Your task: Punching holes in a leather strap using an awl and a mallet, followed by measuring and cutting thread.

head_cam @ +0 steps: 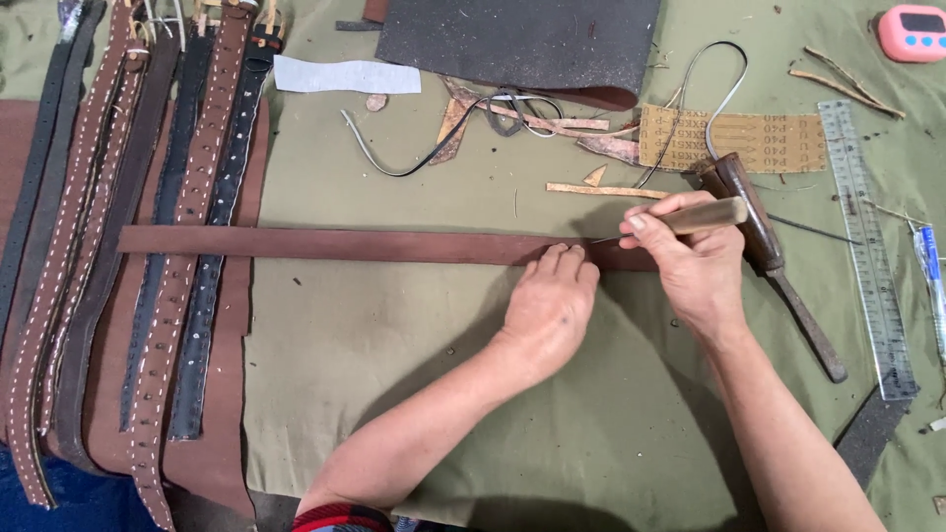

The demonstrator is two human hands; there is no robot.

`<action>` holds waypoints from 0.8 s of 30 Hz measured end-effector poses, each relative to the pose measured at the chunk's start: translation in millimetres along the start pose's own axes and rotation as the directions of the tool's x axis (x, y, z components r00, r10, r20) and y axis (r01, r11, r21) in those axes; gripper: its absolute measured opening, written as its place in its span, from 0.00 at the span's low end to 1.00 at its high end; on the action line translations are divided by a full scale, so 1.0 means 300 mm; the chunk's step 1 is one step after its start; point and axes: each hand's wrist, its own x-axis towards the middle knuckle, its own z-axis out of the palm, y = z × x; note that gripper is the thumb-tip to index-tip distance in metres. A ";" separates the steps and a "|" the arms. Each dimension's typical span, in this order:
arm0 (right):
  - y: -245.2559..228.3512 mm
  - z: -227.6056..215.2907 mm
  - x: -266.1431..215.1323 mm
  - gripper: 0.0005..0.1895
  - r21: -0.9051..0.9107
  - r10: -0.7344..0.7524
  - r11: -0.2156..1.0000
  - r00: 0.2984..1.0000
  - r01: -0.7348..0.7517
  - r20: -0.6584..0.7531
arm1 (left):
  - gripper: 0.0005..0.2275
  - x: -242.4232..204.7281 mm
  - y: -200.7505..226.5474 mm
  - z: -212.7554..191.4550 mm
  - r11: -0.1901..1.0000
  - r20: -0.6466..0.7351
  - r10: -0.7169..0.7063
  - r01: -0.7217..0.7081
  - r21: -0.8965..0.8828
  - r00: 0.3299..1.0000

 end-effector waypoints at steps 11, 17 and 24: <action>-0.037 0.085 0.025 0.07 -0.672 0.074 0.735 0.973 0.097 0.221 | 0.26 0.192 -0.055 -0.238 0.575 -0.298 -0.093 -0.193 -0.795 0.950; 0.125 0.006 0.047 0.04 -0.573 -0.089 0.796 0.974 0.196 0.210 | 0.18 0.214 -0.042 -0.161 0.472 -0.249 -0.205 -0.127 -0.872 0.947; -0.005 -0.084 -0.048 0.19 -0.808 -0.169 0.440 0.920 0.393 0.355 | 0.16 0.181 -0.042 -0.132 0.457 -0.160 -0.260 -0.025 -0.889 0.952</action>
